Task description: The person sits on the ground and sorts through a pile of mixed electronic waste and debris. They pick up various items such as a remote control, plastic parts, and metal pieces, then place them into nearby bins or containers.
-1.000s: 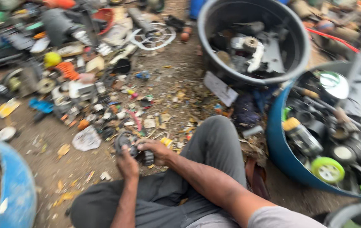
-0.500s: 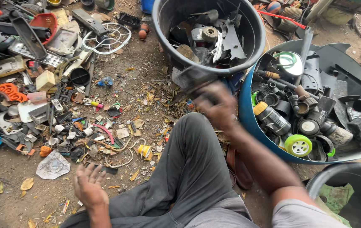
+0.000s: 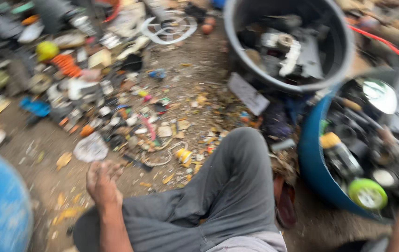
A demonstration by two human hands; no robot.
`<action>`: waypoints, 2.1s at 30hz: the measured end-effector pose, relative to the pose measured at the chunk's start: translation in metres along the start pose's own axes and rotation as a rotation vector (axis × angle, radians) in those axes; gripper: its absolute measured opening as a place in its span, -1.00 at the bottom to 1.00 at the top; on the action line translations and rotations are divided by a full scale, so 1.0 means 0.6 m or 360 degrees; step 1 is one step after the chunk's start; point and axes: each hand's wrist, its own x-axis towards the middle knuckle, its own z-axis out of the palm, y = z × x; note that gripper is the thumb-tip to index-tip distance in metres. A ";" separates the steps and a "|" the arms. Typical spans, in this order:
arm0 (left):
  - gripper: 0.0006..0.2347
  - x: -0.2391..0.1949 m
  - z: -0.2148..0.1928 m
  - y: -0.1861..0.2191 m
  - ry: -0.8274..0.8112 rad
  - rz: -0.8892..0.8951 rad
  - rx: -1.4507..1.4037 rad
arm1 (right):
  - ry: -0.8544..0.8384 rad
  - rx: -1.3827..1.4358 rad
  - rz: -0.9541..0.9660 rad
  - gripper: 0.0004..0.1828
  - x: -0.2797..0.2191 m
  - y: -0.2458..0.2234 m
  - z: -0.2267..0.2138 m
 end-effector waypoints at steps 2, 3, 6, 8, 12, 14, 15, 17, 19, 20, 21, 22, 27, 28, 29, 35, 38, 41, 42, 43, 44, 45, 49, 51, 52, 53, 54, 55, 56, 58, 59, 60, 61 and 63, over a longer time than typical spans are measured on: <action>-0.62 0.008 -0.030 0.022 0.0149 0.0013 -0.0080 | -0.0006 0.0072 -0.0145 -0.60 0.041 -0.101 -0.035; -0.63 0.004 -0.041 0.033 0.0229 0.0037 -0.0149 | 0.0010 0.0127 -0.0204 -0.59 0.065 -0.143 -0.067; -0.69 0.017 -0.054 0.046 0.0323 0.0185 -0.0089 | 0.0164 0.0311 -0.0326 -0.57 0.059 -0.255 -0.187; -0.70 0.023 -0.039 0.018 0.0334 0.0183 -0.0047 | 0.0401 0.0490 -0.0460 -0.55 0.026 -0.288 -0.291; -0.71 0.056 0.003 -0.076 0.0206 -0.0086 0.0121 | 0.0565 0.1140 -0.1138 -0.52 -0.100 -0.388 -0.458; -0.71 0.075 0.003 -0.106 0.0226 -0.0196 0.0298 | 0.0196 0.1561 -0.1529 -0.53 -0.164 -0.557 -0.467; -0.71 0.083 -0.003 -0.114 0.0233 -0.0142 0.0378 | -0.0134 0.1273 -0.1601 -0.57 -0.184 -0.655 -0.457; -0.72 0.091 -0.019 -0.119 0.0279 -0.0131 0.0508 | -0.0716 0.1316 -0.1643 -0.57 -0.220 -0.837 -0.416; -0.73 0.092 -0.033 -0.112 0.0353 -0.0216 0.0597 | -0.0697 0.1274 -0.1582 -0.59 -0.242 -0.983 -0.379; -0.73 0.091 -0.032 -0.110 0.0343 -0.0217 0.0586 | -0.0750 0.1135 -0.1471 -0.55 -0.247 -1.037 -0.367; -0.73 0.091 -0.031 -0.108 0.0333 -0.0218 0.0575 | -0.0782 0.1171 -0.1387 -0.57 -0.249 -1.072 -0.358; -0.74 0.088 -0.029 -0.106 0.0323 -0.0232 0.0567 | -0.0824 0.1201 -0.1300 -0.58 -0.256 -1.096 -0.351; -0.72 0.110 -0.013 -0.091 0.0210 -0.0238 0.0620 | -0.0546 0.2026 -0.1297 -0.74 -0.267 -1.077 -0.336; -0.71 0.118 -0.008 -0.091 0.0195 -0.0227 0.0647 | -0.0352 0.2167 -0.1188 -0.77 -0.260 -1.060 -0.336; -0.71 0.124 0.000 -0.091 0.0142 -0.0259 0.0660 | -0.0622 0.2426 -0.0924 -0.78 -0.250 -1.041 -0.335; -0.65 0.113 0.018 -0.078 -0.0583 0.0003 0.0828 | -0.1636 0.3499 -0.0034 -0.80 -0.257 -0.974 -0.353; -0.63 0.087 0.017 -0.070 -0.0992 0.0208 0.1070 | -0.1860 0.3772 0.0164 -0.86 -0.290 -0.989 -0.370; -0.73 0.063 0.026 -0.054 -0.1025 0.0041 0.1322 | -0.1978 0.3801 0.0199 -0.88 -0.297 -1.001 -0.383; -0.77 0.053 0.030 -0.052 -0.1006 -0.0028 0.1350 | -0.1990 0.3760 0.0193 -0.88 -0.294 -0.995 -0.381; -0.78 0.047 0.034 -0.051 -0.0988 -0.0098 0.1378 | -0.2000 0.3732 0.0083 -0.88 -0.288 -0.987 -0.378; -0.79 0.043 0.034 -0.049 -0.1017 -0.0087 0.1236 | -0.2011 0.3706 -0.0016 -0.86 -0.282 -0.975 -0.373; -0.80 0.042 0.035 -0.048 -0.1045 -0.0077 0.1093 | -0.2020 0.3679 -0.0115 -0.83 -0.277 -0.963 -0.369; -0.78 0.043 0.040 -0.051 -0.1092 -0.0190 0.0969 | -0.1373 0.2859 -0.0810 -0.76 -0.287 -0.905 -0.363; -0.75 0.034 0.045 -0.055 -0.1130 -0.0354 0.1094 | -0.1128 0.2562 -0.0963 -0.74 -0.314 -0.882 -0.362; -0.74 0.031 0.048 -0.054 -0.1150 -0.0430 0.1159 | -0.1183 0.2677 -0.0875 -0.74 -0.325 -0.875 -0.363; -0.75 0.032 0.053 -0.051 -0.1124 -0.0471 0.1073 | -0.1238 0.2792 -0.0785 -0.74 -0.327 -0.872 -0.365; -0.76 0.033 0.053 -0.046 -0.1098 -0.0517 0.0989 | -0.1296 0.2907 -0.0687 -0.74 -0.325 -0.868 -0.368; -0.75 0.036 0.051 -0.040 -0.1073 -0.0563 0.0906 | -0.1339 0.2916 -0.0604 -0.75 -0.315 -0.859 -0.372; -0.74 0.035 0.042 -0.034 -0.0851 -0.0410 0.0952 | -0.1396 0.2917 -0.0516 -0.76 -0.298 -0.840 -0.377; -0.72 0.041 0.017 -0.020 -0.0366 -0.0225 0.0857 | -0.1358 0.2835 -0.0460 -0.78 -0.242 -0.777 -0.392; -0.71 0.047 0.003 -0.013 -0.0103 -0.0193 0.0719 | -0.1235 0.2784 -0.0477 -0.77 -0.204 -0.732 -0.404; -0.72 0.053 -0.007 -0.010 0.0049 -0.0175 0.0566 | -0.1041 0.2794 -0.0445 -0.76 -0.151 -0.670 -0.423; -0.73 0.059 -0.012 -0.011 0.0201 -0.0158 0.0413 | -0.0831 0.2832 -0.0367 -0.74 -0.101 -0.608 -0.444; -0.74 0.076 -0.012 -0.014 0.0198 -0.0154 0.0305 | -0.0410 0.3211 0.0050 -0.72 -0.013 -0.505 -0.487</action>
